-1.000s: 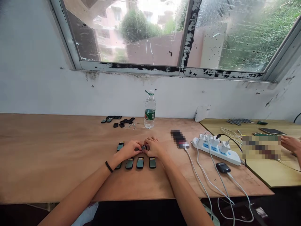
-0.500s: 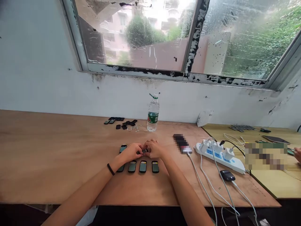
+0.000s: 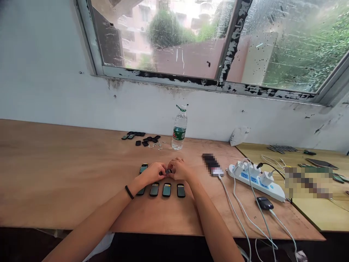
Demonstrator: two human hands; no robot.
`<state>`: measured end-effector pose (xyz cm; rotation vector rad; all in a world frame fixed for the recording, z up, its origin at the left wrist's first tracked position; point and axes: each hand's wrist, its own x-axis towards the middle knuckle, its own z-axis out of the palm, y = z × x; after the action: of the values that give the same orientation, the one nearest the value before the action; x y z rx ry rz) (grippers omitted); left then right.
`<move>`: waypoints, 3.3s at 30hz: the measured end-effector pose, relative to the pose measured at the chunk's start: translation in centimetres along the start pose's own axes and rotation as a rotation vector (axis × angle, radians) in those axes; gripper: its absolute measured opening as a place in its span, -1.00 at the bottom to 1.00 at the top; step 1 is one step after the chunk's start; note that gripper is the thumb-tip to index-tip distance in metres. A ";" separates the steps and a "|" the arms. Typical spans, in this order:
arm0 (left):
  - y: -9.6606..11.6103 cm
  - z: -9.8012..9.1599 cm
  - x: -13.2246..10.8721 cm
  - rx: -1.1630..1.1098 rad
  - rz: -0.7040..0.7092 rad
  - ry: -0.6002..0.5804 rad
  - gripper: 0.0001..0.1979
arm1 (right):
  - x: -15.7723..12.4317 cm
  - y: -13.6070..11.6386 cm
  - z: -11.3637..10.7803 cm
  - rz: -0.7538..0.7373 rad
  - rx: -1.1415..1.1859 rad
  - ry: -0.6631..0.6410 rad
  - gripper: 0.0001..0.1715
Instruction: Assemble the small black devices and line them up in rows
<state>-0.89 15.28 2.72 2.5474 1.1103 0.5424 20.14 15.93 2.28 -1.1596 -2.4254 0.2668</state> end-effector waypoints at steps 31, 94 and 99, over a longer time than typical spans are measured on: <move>1.9 -0.3 -0.4 0.023 -0.085 0.008 -0.86 | 1.6 2.1 2.1 0.028 -0.029 0.030 -0.60; 5.6 1.6 1.0 0.218 0.045 0.033 -0.91 | -4.4 4.4 -1.2 0.023 0.512 0.107 -0.90; 5.9 1.5 0.8 0.232 0.026 0.032 -0.88 | -3.8 4.7 -0.9 0.135 0.480 0.364 -0.85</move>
<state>4.00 11.87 4.09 2.7632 1.2165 0.4874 25.92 15.91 0.26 -1.0420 -1.8355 0.5872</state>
